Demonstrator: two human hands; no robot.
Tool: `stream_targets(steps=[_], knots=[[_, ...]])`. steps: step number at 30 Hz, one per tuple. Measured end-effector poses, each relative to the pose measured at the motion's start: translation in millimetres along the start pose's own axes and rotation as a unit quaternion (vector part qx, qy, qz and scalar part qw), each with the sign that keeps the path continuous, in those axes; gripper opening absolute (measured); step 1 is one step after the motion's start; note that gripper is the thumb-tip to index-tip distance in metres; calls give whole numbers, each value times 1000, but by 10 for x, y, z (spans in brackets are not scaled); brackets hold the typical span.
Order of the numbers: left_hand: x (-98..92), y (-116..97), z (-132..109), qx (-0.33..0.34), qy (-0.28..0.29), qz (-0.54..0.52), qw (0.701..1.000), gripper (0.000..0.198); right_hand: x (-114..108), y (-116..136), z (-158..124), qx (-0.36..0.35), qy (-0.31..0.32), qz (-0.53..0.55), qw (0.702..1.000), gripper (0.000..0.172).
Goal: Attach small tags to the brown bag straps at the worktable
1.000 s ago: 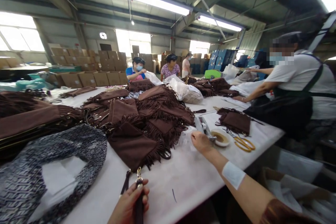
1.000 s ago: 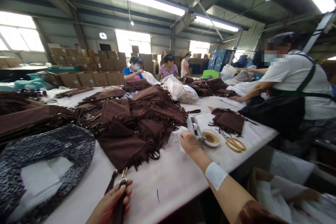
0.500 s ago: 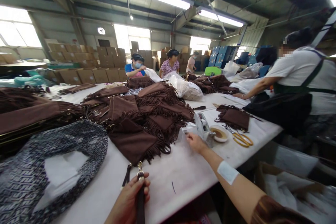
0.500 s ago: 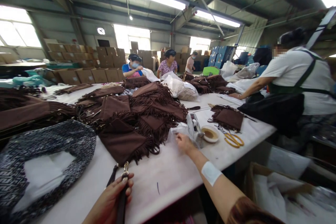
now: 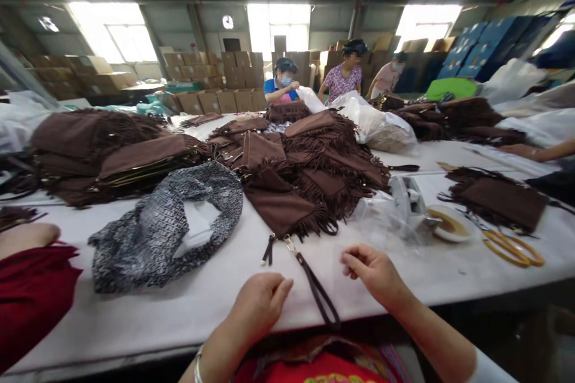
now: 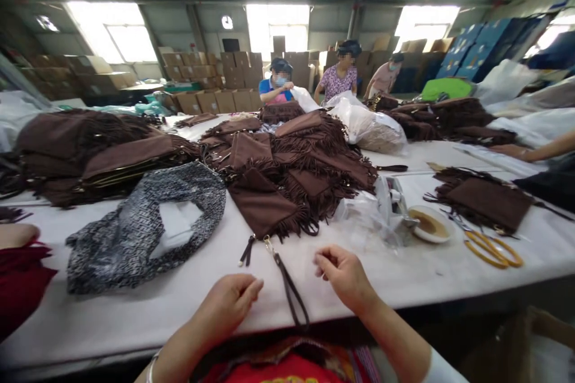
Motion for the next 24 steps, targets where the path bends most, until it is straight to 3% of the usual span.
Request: stream_targets(steps=[2, 4, 7, 9, 13, 18, 24], knots=[[-290, 45, 93, 17, -106, 130, 986, 33, 343, 69, -71, 19, 45, 36, 998, 30], [-437, 159, 247, -22, -150, 200, 968, 31, 671, 166, -122, 26, 90, 58, 994, 26], [-408, 341, 549, -97, -105, 237, 961, 38, 1071, 289, -158, 20, 150, 68, 986, 20], [-360, 410, 716, -130, -83, 212, 965, 29, 1239, 303, -142, 24, 171, 72, 982, 19], [-327, 479, 895, -169, -51, 108, 978, 9, 1339, 195, -46, 59, 173, 88, 979, 23], [-279, 506, 905, -196, -5, -68, 978, 17, 1303, 58, 18, 92, 156, 102, 978, 28], [-106, 496, 803, -217, 42, -319, 922, 12, 1259, -13, 24, 108, 140, 65, 982, 29]])
Point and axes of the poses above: each hand's wrist, its own z-axis towards the middle knuckle, its own x-axis out of the palm, y = z × x, the point moved 6 cm from there along z, towards the middle knuckle, and after that the axes turned 9 degrees about x, right-handed, at the moved point
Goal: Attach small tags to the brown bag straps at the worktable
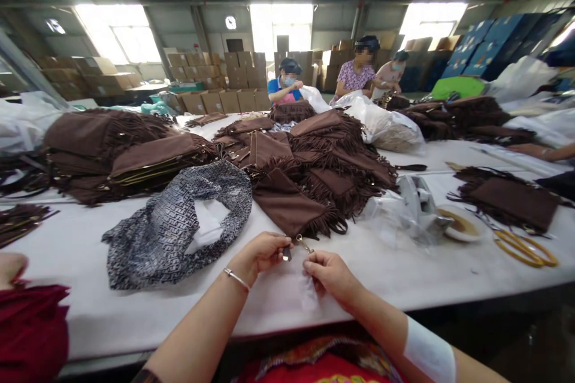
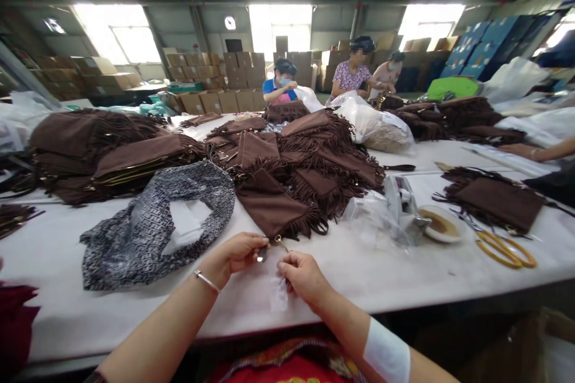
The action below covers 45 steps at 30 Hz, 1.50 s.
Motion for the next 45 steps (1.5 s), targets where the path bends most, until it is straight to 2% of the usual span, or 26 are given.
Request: stream_targets(steps=[6, 11, 15, 25, 31, 38, 45], knots=[[43, 151, -28, -30, 42, -108, 993, 33, -89, 90, 2, -3, -29, -54, 998, 19], [145, 78, -74, -5, 58, -149, 987, 49, -88, 85, 10, -17, -30, -81, 996, 14], [235, -18, -111, 31, 60, -165, 984, 48, -96, 26, 0, -15, -37, -94, 995, 14], [301, -78, -32, 91, -22, -162, 982, 50, -142, -32, -52, 37, -52, -50, 997, 20], [371, -117, -27, 123, -35, -141, 982, 43, -154, -44, -56, 39, -58, -41, 997, 23], [390, -172, -59, 121, -62, -132, 982, 36, -159, -16, -83, 26, -63, -33, 997, 25], [402, -218, -91, 97, -65, -138, 984, 28, -216, -66, -78, 27, -87, -30, 995, 24]])
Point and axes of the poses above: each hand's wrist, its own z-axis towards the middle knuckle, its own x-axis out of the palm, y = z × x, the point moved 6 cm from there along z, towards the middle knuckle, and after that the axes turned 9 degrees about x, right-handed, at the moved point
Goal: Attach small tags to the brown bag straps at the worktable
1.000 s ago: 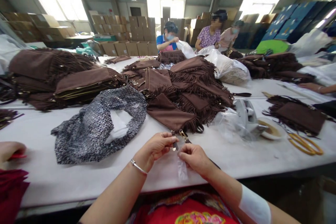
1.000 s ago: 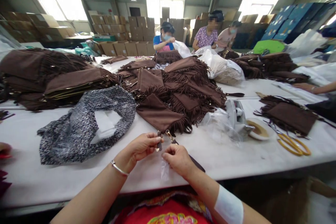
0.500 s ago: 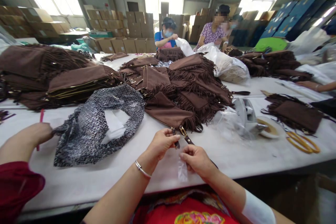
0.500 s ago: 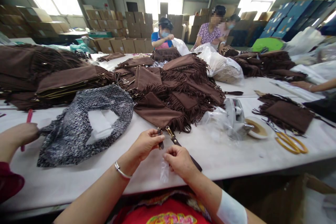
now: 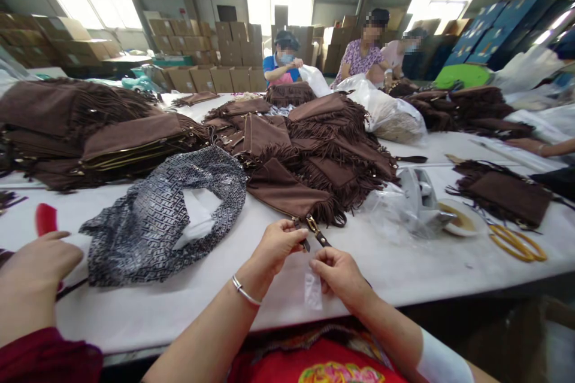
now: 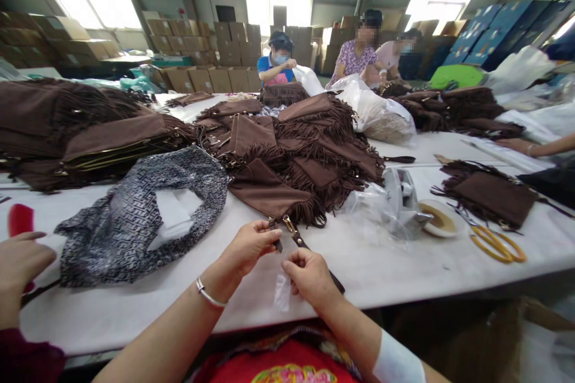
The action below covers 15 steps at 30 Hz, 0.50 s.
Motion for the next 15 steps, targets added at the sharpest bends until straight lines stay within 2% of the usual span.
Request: stream_targets(steps=[9, 15], knots=[[27, -17, -45, -25, -33, -32, 999, 26, 0, 32, -34, -17, -12, -10, 1000, 25], [16, -29, -44, -73, -3, -78, 994, 23, -16, 46, -46, -49, -29, -65, 996, 21]])
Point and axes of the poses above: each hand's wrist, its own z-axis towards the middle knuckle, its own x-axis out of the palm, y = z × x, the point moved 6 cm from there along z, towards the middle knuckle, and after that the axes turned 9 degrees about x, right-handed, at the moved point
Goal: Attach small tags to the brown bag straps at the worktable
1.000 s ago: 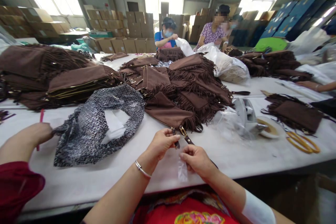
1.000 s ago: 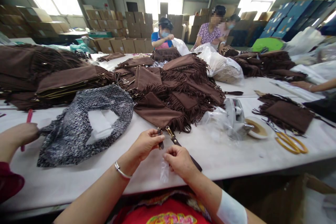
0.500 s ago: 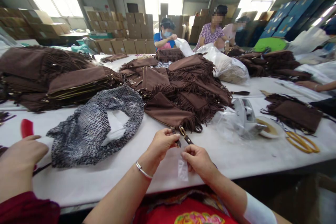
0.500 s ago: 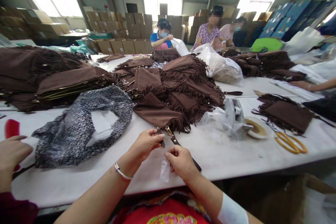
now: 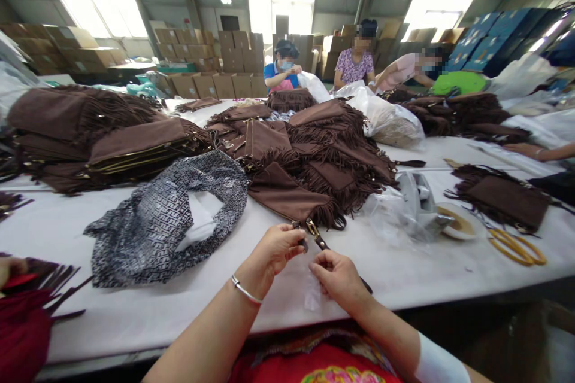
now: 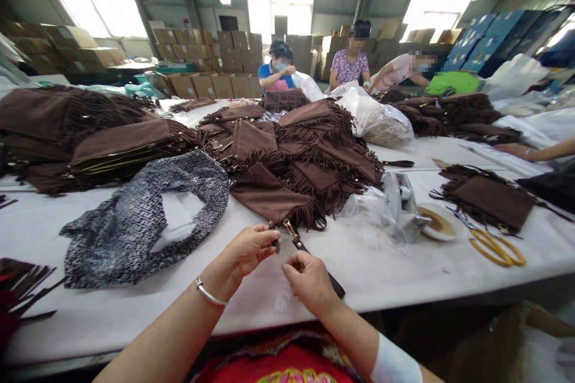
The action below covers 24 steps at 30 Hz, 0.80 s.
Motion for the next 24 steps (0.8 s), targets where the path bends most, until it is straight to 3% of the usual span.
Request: stream_targets(steps=[6, 10, 13, 16, 24], knots=[[9, 50, -19, -24, 3, 44, 999, 26, -25, 102, -57, -111, -36, -112, 987, 17], [-37, 111, -67, -50, 28, 36, 998, 16, -17, 125, -88, -123, -29, -137, 982, 15], [-153, 154, -108, -75, 51, 85, 992, 8, -15, 104, -78, -120, -24, -137, 983, 14], [-289, 180, -145, -92, 50, 150, 983, 15, 4, 86, -69, -121, -13, -130, 984, 14], [-362, 189, -197, -92, 45, 177, 979, 20, 154, 255, -257, -304, -1, -160, 939, 10]])
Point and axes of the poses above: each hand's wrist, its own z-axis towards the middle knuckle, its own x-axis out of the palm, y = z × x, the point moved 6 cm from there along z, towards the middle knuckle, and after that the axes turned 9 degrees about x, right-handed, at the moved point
